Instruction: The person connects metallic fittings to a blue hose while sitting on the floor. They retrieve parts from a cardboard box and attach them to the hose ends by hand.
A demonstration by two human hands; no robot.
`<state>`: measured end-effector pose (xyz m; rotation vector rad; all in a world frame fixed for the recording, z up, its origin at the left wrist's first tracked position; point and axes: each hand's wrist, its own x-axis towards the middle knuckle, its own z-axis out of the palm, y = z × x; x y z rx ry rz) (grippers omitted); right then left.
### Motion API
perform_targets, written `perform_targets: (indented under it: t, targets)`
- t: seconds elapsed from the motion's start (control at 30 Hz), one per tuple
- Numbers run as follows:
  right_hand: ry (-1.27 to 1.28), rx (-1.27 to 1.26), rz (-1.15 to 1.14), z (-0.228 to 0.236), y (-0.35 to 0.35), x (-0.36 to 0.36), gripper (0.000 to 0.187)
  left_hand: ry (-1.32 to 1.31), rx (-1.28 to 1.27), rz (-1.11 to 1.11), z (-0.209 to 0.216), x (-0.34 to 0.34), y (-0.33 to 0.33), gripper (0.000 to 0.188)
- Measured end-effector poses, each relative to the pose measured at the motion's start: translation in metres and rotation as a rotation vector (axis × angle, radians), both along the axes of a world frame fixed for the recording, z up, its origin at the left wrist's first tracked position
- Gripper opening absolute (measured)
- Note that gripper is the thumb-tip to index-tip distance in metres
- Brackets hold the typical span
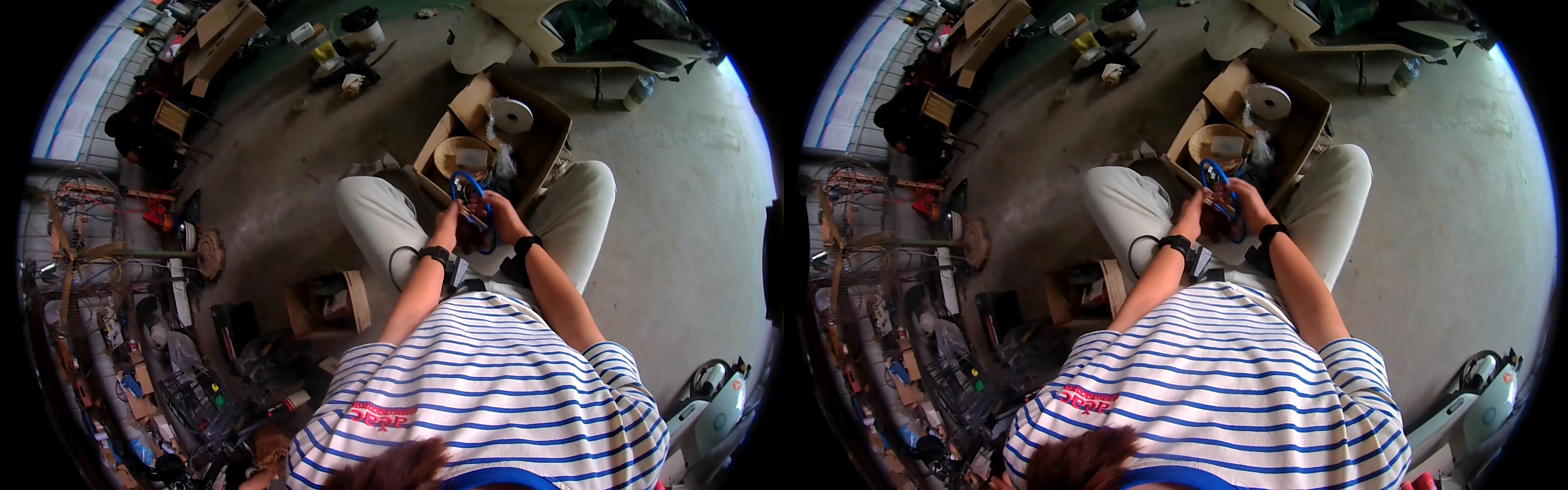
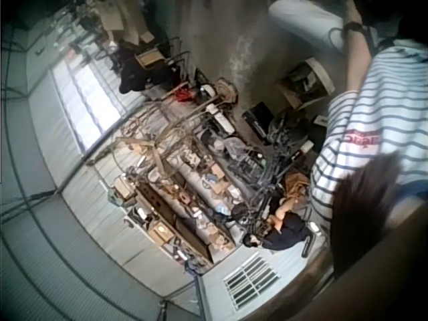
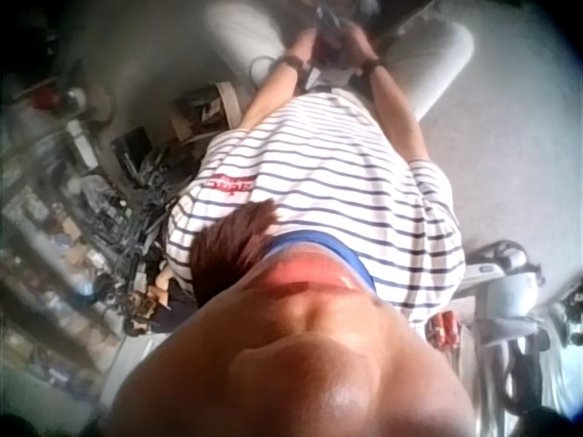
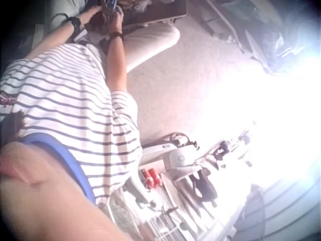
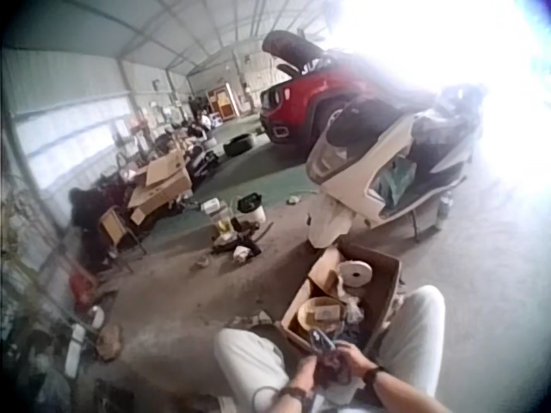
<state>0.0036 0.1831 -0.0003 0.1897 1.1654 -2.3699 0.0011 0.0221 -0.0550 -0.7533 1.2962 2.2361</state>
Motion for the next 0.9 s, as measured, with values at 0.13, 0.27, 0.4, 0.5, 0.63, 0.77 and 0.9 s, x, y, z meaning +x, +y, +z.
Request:
perform_targets:
  t: [0.13, 0.27, 0.4, 0.5, 0.63, 0.77, 0.9]
  targets:
    - [-0.159, -0.012, 0.005, -0.014, 0.011, -0.006, 0.025, 0.019, 0.055, 0.129, 0.005, -0.003, -0.006, 0.025]
    - [0.133, 0.367, 0.27, -0.028, -0.006, 0.002, 0.027, 0.16, 0.067, 0.025, 0.004, 0.001, -0.005, 0.027]
    - [0.11, 0.383, 0.363, -0.028, -0.003, 0.003, 0.03, 0.073, 0.216, -0.068, 0.014, 0.0, -0.004, 0.03]
    - [0.105, 0.408, 0.177, -0.021, -0.003, 0.002, 0.027, 0.116, 0.262, -0.06, 0.013, -0.003, -0.003, 0.031]
    - [0.184, 0.589, 0.244, -0.028, 0.001, 0.001, 0.027, 0.156, 0.184, -0.072, 0.001, -0.005, -0.005, 0.022]
    - [0.221, 0.725, 0.162, -0.045, 0.003, -0.003, 0.03, 0.117, 0.071, 0.046, -0.001, -0.004, -0.005, 0.017]
    - [0.033, 0.993, -0.175, -0.063, -0.002, -0.008, 0.032, 0.164, 0.224, 0.192, -0.002, -0.005, -0.02, 0.018]
